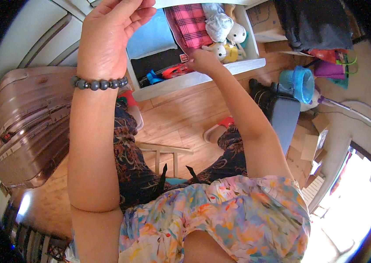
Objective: The person sits on the floor and organizes items in a white drawer, moving stuffed toys and cables. They then handle a black suitcase and a pink suitcase, opening the pink suitcase to reveal its contents.
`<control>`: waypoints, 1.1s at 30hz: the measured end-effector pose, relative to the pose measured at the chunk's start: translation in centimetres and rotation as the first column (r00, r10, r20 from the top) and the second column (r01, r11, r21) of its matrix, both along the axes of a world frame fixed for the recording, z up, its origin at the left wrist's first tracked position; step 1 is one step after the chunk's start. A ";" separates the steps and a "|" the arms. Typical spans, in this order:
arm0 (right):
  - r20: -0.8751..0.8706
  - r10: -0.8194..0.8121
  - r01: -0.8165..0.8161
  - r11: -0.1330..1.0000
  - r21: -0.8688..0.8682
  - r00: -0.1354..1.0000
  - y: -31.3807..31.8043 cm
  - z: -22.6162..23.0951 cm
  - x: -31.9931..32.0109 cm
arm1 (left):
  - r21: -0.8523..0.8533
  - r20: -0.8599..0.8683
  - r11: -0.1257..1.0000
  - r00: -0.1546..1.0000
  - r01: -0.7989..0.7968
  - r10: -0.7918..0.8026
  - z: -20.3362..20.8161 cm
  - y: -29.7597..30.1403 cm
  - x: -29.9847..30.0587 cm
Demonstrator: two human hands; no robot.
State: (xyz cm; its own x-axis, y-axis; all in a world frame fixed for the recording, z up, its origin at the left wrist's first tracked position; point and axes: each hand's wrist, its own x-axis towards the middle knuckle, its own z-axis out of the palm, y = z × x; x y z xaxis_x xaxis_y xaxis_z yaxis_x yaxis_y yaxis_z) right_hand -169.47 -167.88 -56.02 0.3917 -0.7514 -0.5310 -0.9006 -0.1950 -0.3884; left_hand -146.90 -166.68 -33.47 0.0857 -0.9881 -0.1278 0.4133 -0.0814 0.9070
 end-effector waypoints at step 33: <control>-0.063 0.018 -0.028 0.985 -0.169 0.998 6.9 4.0 7.5 | -0.050 -0.067 0.994 0.993 0.093 -0.096 -2.5 -1.7 2.1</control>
